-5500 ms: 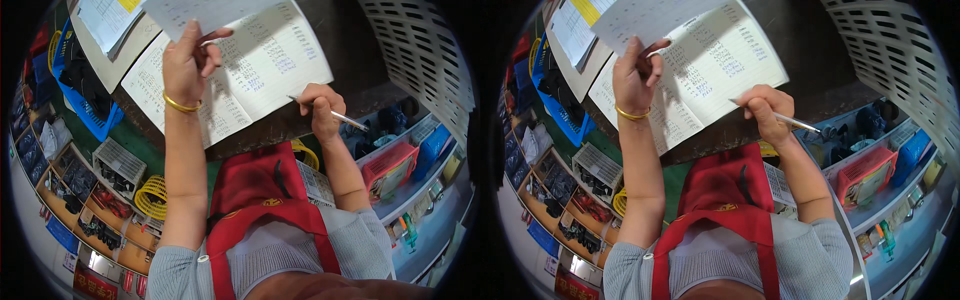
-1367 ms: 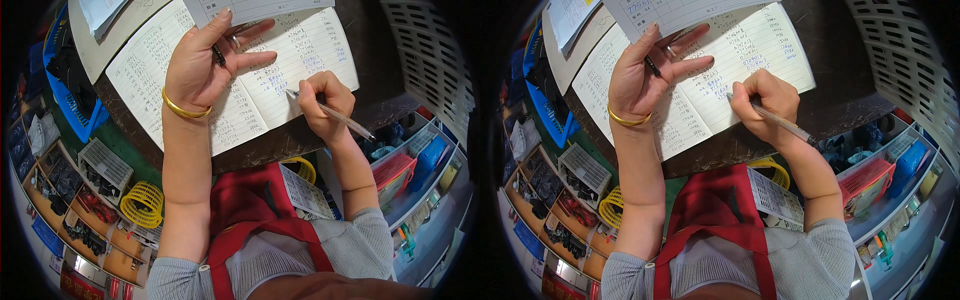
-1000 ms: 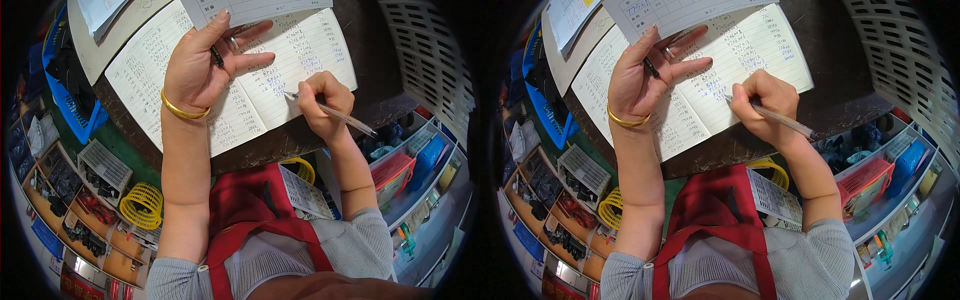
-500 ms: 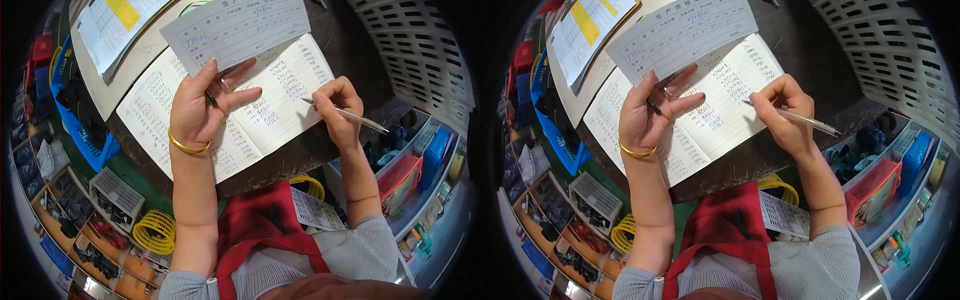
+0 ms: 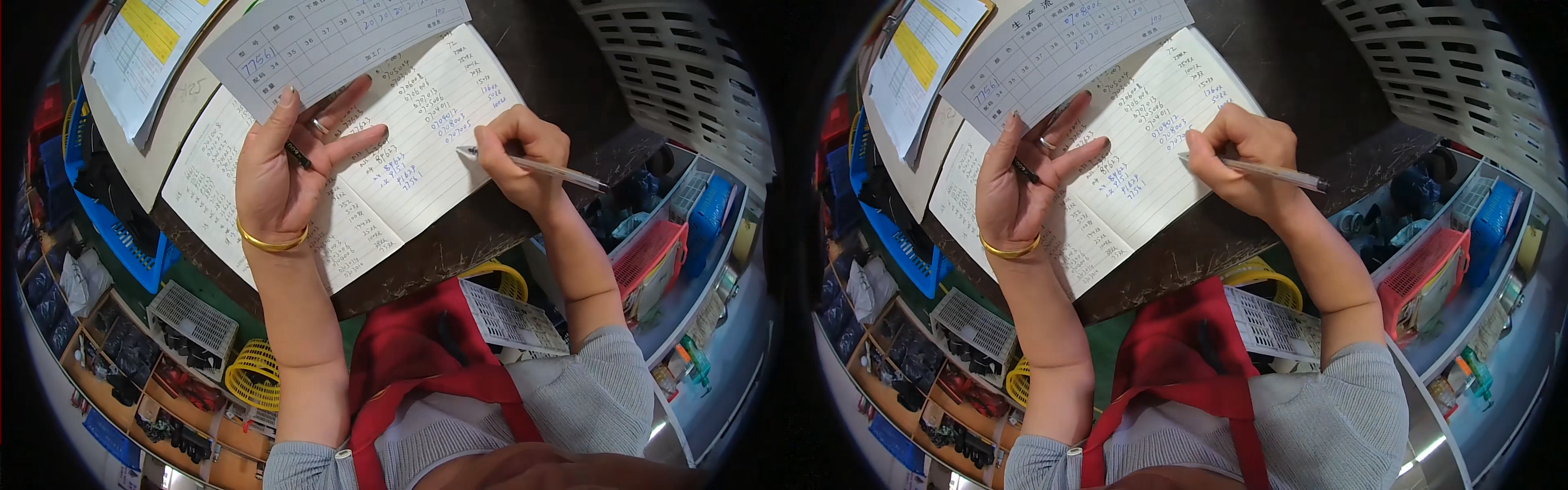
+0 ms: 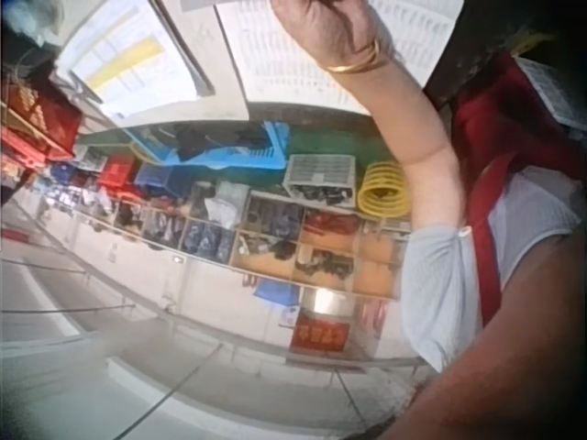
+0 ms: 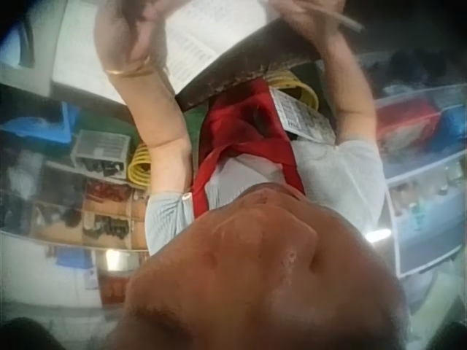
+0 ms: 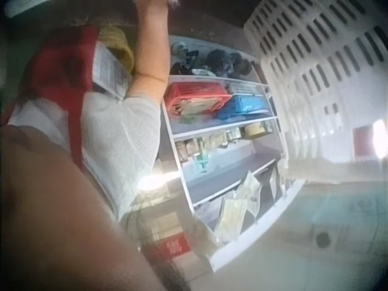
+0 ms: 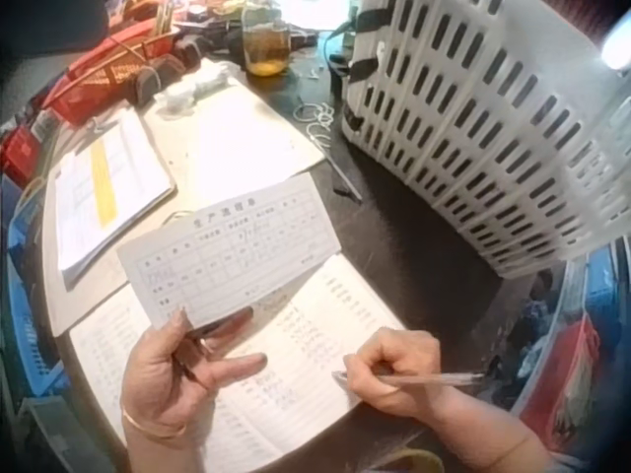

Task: The person writes information from paper production slips into a notebook using a pen, retrieves another slip from a basket to record its data, and then holds and reads through the open notebook.

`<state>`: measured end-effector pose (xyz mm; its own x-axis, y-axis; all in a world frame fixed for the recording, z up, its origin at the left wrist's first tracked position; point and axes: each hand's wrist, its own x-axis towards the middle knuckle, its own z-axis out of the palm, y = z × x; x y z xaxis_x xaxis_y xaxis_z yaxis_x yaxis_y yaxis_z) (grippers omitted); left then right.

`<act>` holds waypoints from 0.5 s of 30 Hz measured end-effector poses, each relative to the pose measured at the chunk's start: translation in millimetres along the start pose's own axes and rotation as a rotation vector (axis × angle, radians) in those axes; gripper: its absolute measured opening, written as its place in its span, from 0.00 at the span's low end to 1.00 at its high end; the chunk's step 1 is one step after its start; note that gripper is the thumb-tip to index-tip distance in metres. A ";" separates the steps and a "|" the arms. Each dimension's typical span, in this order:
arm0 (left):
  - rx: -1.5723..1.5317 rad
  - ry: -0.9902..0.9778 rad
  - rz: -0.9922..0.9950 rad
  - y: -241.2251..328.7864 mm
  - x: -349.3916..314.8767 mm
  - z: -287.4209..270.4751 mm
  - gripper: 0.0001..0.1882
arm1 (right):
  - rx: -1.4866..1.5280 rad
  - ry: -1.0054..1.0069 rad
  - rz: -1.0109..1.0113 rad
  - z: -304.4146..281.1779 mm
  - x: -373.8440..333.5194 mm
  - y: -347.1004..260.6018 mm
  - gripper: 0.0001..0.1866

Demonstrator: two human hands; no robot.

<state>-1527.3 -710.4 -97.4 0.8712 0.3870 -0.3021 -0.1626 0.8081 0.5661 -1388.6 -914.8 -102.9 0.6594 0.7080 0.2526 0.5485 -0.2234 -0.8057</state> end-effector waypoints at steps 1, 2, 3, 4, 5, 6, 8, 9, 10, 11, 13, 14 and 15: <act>0.000 0.001 -0.001 -0.3 0.6 -0.8 0.24 | 0.012 0.016 0.018 0.0 0.8 2.5 0.11; -0.011 -0.004 -0.007 -0.5 1.3 -1.8 0.24 | 0.012 0.016 0.018 0.5 1.8 3.8 0.11; -0.022 -0.010 -0.012 0.0 2.4 -2.2 0.24 | 0.026 -0.007 0.016 0.8 3.2 4.6 0.11; -0.022 -0.009 -0.012 -0.2 1.8 -1.9 0.24 | 0.042 -0.032 0.015 0.4 2.9 5.0 0.11; -0.013 -0.002 -0.012 0.1 1.5 -1.4 0.24 | 0.042 -0.031 0.014 -0.1 3.3 4.5 0.11; -0.003 0.005 -0.012 0.6 1.4 -0.4 0.24 | 0.040 -0.047 0.012 -0.7 4.1 3.4 0.11; -0.001 0.002 -0.011 0.3 0.3 0.2 0.24 | 0.039 -0.057 0.006 -0.8 2.8 2.5 0.11; 0.001 0.001 -0.009 0.2 -0.5 0.7 0.24 | 0.017 -0.060 0.011 -0.7 0.9 2.5 0.11; 0.007 -0.007 -0.002 0.5 0.1 0.9 0.24 | -0.004 -0.060 0.011 0.5 1.9 3.8 0.11; -0.009 0.005 -0.014 0.0 -0.6 1.2 0.24 | -0.003 -0.051 0.001 0.4 2.9 3.9 0.11; -0.025 0.017 -0.022 -0.4 -1.2 0.0 0.25 | -0.031 -0.075 -0.064 -1.5 2.8 2.8 0.11; -0.019 0.012 -0.015 -0.3 -1.8 0.3 0.25 | -0.028 -0.069 -0.072 -1.3 2.2 3.6 0.11; -0.022 0.019 -0.014 -0.4 -2.4 1.2 0.24 | -0.030 -0.061 -0.069 -0.7 1.6 5.0 0.11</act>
<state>-1528.8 -712.2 -95.9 0.8646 0.3835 -0.3246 -0.1606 0.8232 0.5446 -1384.4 -915.2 -106.2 0.5875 0.7617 0.2732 0.6074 -0.1920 -0.7708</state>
